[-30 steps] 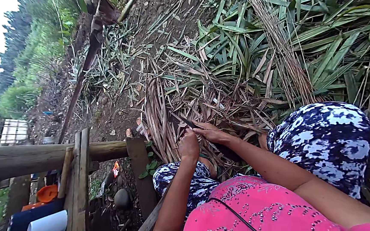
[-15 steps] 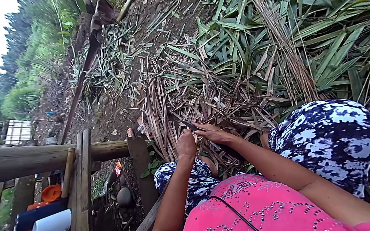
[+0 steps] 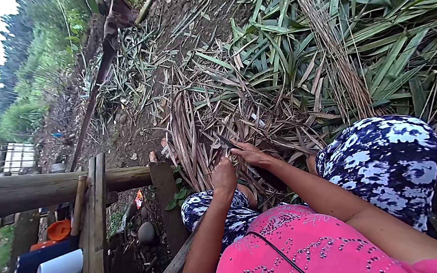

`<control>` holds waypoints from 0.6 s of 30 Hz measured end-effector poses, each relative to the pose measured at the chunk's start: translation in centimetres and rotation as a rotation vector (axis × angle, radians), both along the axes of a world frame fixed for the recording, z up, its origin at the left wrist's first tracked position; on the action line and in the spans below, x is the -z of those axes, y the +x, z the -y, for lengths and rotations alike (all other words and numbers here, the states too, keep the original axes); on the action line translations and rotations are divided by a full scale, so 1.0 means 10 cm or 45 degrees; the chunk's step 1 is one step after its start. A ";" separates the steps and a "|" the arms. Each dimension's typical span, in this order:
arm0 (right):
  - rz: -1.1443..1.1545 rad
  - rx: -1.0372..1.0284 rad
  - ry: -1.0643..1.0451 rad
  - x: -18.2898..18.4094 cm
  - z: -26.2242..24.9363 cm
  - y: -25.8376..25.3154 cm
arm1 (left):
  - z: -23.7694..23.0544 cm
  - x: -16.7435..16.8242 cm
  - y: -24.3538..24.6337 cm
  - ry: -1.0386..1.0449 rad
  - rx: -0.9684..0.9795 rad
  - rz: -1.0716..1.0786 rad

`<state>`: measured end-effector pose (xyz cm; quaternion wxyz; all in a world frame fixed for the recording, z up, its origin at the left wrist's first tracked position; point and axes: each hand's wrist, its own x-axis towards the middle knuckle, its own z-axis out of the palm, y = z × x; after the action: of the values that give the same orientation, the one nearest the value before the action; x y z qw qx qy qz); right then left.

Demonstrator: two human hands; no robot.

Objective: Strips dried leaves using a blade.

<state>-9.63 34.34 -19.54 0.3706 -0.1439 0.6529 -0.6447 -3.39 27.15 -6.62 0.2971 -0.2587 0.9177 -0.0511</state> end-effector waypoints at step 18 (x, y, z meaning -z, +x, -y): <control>0.674 0.096 -0.226 0.46 0.04 -0.12 | -0.10 -0.14 0.29 -0.049 0.021 0.124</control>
<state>-10.82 33.96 -24.14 0.4898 0.0220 0.4793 -0.7279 -0.45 28.19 -5.20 0.3360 -0.2541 0.9031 -0.0835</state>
